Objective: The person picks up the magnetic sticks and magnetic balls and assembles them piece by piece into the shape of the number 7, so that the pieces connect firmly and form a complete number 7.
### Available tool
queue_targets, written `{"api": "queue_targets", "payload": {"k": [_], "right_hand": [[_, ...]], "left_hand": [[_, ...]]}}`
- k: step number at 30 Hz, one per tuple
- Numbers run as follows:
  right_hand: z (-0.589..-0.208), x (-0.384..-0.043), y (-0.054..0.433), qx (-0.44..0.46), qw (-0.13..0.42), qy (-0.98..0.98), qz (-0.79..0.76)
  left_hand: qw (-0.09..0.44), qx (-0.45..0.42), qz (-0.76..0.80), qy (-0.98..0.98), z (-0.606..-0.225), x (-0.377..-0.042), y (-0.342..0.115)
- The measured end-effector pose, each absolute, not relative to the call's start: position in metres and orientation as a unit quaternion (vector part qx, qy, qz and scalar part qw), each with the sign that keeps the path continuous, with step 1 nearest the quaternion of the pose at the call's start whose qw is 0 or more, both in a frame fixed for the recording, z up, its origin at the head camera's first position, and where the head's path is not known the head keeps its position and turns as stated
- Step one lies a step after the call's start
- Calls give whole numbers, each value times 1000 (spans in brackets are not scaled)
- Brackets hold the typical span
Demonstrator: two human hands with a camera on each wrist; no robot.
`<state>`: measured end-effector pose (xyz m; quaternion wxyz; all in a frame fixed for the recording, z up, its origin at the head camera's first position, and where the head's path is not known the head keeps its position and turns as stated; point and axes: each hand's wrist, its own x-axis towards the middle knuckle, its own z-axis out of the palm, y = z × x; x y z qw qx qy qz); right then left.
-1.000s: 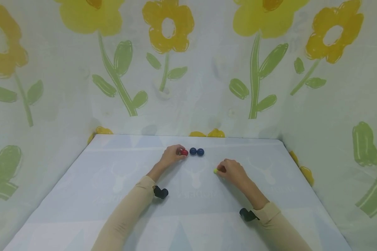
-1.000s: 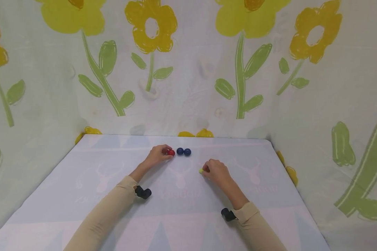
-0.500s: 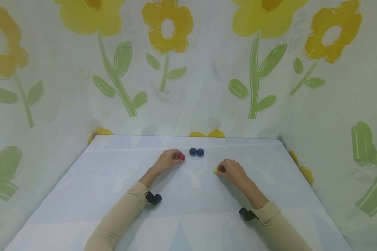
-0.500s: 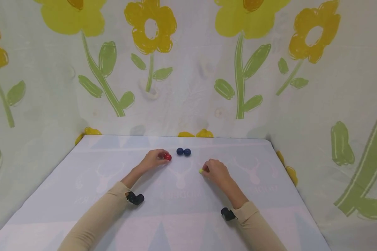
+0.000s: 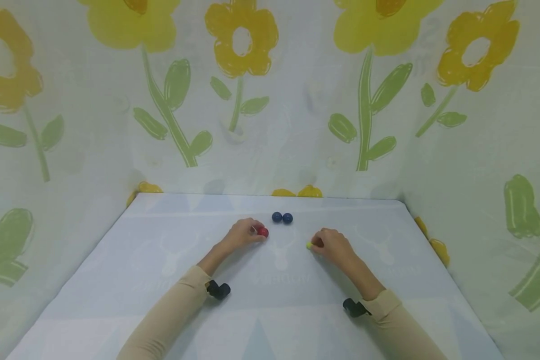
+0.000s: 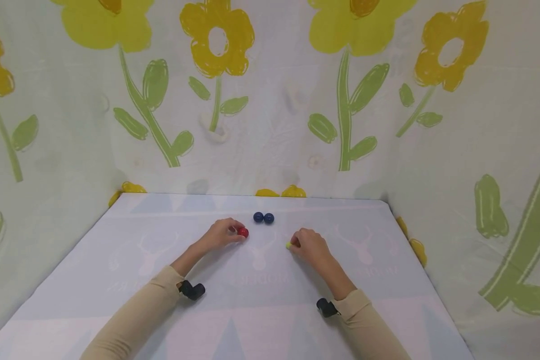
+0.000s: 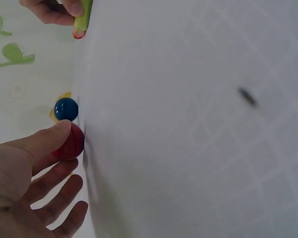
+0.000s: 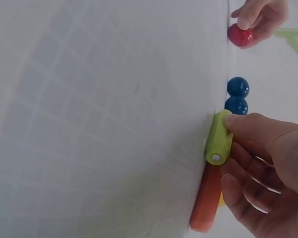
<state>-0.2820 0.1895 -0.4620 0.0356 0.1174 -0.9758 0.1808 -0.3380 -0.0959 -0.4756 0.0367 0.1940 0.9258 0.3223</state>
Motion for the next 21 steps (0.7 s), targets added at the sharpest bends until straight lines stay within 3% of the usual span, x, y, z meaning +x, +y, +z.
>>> {"api": "queue_targets", "payload": {"k": [21], "right_hand": [[-468, -283, 191, 112, 42, -975, 189]], "left_hand": [[14, 218, 303, 927, -472, -326, -92]]}}
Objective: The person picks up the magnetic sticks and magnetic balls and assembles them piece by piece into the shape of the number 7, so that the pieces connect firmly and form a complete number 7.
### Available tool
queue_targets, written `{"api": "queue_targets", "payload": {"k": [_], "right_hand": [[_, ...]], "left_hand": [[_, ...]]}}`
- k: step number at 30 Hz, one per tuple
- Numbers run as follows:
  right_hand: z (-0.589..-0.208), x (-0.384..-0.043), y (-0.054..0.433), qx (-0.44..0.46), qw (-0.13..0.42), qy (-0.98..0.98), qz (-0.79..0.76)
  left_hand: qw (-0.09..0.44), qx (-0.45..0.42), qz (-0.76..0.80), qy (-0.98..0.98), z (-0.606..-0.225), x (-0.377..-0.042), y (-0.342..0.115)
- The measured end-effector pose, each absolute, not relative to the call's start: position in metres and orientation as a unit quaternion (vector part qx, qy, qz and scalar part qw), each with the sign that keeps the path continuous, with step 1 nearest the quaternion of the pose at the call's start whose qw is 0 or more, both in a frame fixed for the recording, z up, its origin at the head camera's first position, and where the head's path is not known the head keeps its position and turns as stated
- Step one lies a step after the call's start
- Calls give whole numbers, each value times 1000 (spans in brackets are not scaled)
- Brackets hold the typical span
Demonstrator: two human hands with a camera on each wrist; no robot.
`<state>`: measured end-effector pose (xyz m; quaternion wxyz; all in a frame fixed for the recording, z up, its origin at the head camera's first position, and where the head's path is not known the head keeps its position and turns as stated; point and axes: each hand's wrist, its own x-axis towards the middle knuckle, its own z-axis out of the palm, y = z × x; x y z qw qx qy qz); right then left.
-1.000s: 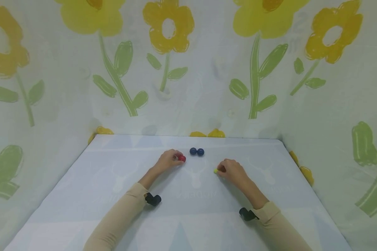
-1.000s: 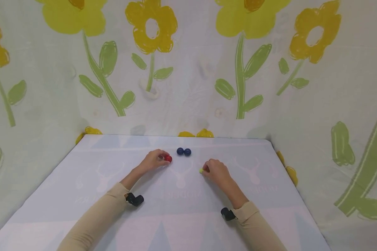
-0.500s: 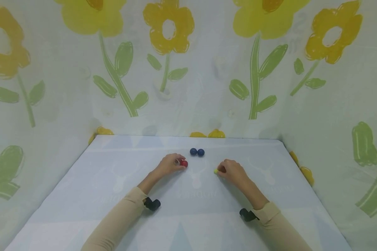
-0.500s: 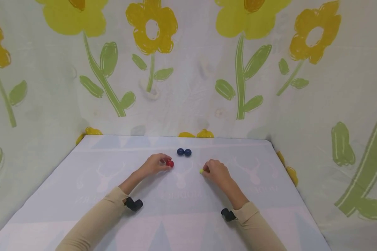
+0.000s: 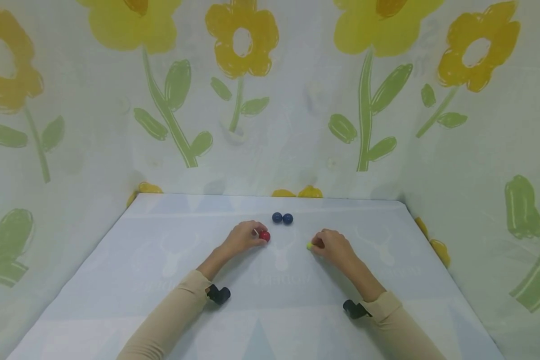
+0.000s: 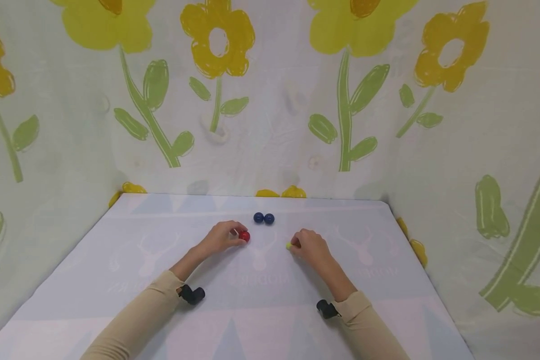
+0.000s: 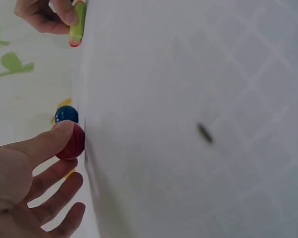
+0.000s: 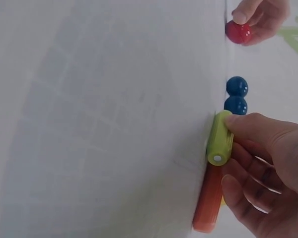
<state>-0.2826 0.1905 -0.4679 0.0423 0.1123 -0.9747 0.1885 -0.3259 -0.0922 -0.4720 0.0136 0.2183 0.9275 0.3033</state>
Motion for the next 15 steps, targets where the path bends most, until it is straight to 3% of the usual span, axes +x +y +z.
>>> {"api": "queue_targets", "payload": {"k": [15], "right_hand": [[-462, -280, 190, 132, 26, -979, 152]], "left_hand": [[38, 201, 312, 928, -471, -329, -93]]}}
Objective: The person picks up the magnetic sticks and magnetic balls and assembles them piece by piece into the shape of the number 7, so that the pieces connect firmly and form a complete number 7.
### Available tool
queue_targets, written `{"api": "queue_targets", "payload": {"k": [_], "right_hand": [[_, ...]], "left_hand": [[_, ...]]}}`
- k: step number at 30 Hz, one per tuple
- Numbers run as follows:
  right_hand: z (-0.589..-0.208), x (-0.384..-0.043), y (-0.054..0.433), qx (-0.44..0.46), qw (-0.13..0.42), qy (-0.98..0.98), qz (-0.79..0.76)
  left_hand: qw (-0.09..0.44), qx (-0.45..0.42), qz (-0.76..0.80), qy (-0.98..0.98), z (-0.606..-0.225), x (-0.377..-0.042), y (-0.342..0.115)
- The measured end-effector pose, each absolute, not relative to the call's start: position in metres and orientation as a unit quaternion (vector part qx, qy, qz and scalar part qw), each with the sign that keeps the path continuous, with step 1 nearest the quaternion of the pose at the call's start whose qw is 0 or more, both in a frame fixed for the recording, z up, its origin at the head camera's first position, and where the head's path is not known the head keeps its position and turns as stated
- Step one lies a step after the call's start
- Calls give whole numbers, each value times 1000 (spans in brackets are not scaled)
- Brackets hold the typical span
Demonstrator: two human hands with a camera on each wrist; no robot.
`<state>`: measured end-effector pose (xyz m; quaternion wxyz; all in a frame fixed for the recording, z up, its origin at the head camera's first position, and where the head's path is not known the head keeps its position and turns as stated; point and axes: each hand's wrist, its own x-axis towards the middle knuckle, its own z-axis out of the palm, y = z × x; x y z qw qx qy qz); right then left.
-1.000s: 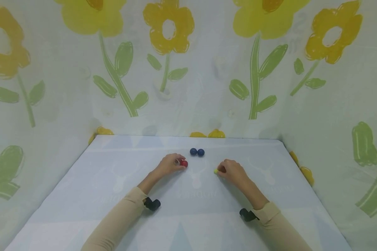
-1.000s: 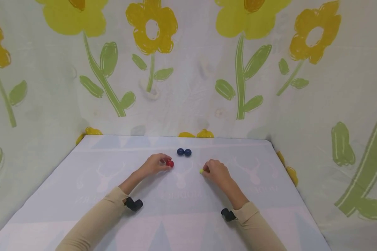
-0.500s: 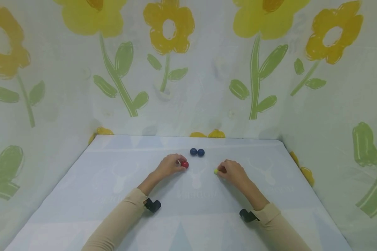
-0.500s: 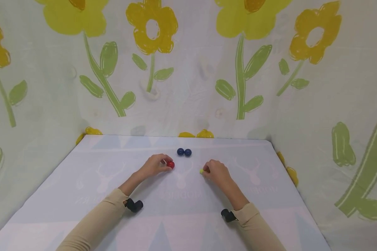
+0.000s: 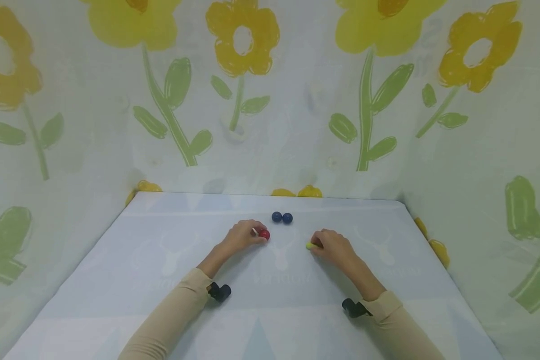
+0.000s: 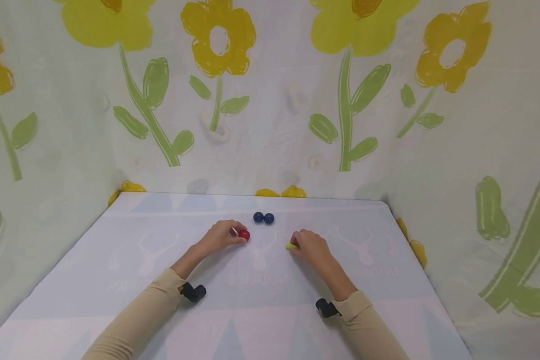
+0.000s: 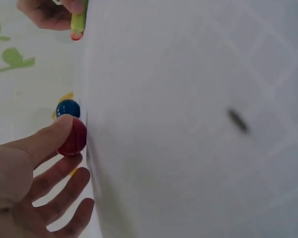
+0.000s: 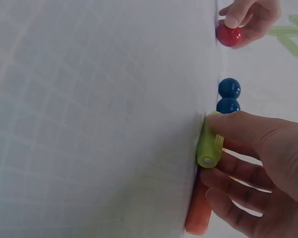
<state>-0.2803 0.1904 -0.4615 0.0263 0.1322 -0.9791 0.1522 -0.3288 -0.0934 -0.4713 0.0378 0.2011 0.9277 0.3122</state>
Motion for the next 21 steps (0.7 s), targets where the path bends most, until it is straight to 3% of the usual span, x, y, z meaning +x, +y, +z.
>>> {"api": "queue_targets", "payload": {"k": [21], "right_hand": [[-450, -281, 183, 150, 35, -981, 118]], "left_hand": [[39, 194, 323, 925, -476, -332, -93]]}}
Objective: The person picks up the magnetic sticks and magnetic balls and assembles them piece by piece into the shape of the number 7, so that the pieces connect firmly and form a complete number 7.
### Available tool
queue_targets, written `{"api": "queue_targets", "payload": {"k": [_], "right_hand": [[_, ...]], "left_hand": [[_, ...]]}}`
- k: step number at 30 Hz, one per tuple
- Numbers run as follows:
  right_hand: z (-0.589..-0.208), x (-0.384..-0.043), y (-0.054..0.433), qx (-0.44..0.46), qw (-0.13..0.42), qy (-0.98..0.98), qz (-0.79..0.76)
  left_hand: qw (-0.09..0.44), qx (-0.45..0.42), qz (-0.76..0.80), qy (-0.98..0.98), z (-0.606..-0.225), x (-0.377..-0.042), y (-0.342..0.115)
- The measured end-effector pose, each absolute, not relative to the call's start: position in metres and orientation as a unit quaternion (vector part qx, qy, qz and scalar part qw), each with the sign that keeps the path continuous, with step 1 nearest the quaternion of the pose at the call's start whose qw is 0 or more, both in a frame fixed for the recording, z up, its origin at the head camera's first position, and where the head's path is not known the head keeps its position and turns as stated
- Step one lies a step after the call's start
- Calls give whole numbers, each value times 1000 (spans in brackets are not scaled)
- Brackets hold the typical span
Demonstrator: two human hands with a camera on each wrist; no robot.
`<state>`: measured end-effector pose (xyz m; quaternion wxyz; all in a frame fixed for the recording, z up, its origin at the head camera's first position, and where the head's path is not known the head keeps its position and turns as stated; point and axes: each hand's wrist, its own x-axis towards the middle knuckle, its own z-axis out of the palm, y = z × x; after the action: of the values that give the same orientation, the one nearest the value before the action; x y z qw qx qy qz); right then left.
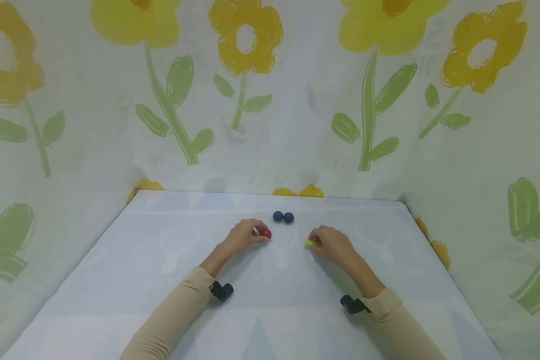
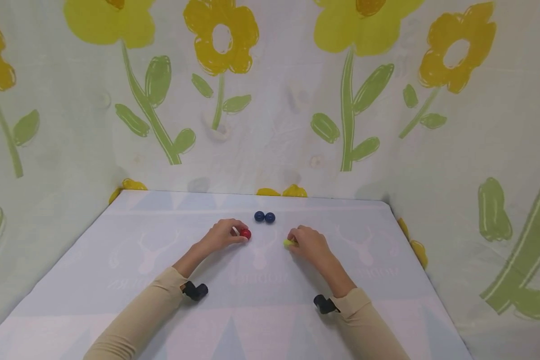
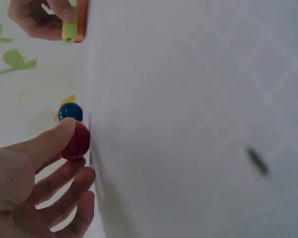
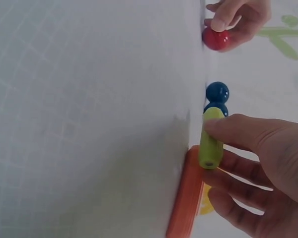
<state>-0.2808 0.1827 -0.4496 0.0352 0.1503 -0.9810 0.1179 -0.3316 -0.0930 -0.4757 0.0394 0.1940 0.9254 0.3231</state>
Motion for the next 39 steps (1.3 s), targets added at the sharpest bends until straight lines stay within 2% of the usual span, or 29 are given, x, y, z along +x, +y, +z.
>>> {"api": "queue_targets", "payload": {"k": [13, 39], "right_hand": [[-448, -292, 176, 167, 52, -975, 135], [-457, -318, 157, 144, 37, -974, 169]], "left_hand": [[48, 189, 311, 930, -471, -330, -89], [57, 186, 312, 930, -466, -328, -89]]}}
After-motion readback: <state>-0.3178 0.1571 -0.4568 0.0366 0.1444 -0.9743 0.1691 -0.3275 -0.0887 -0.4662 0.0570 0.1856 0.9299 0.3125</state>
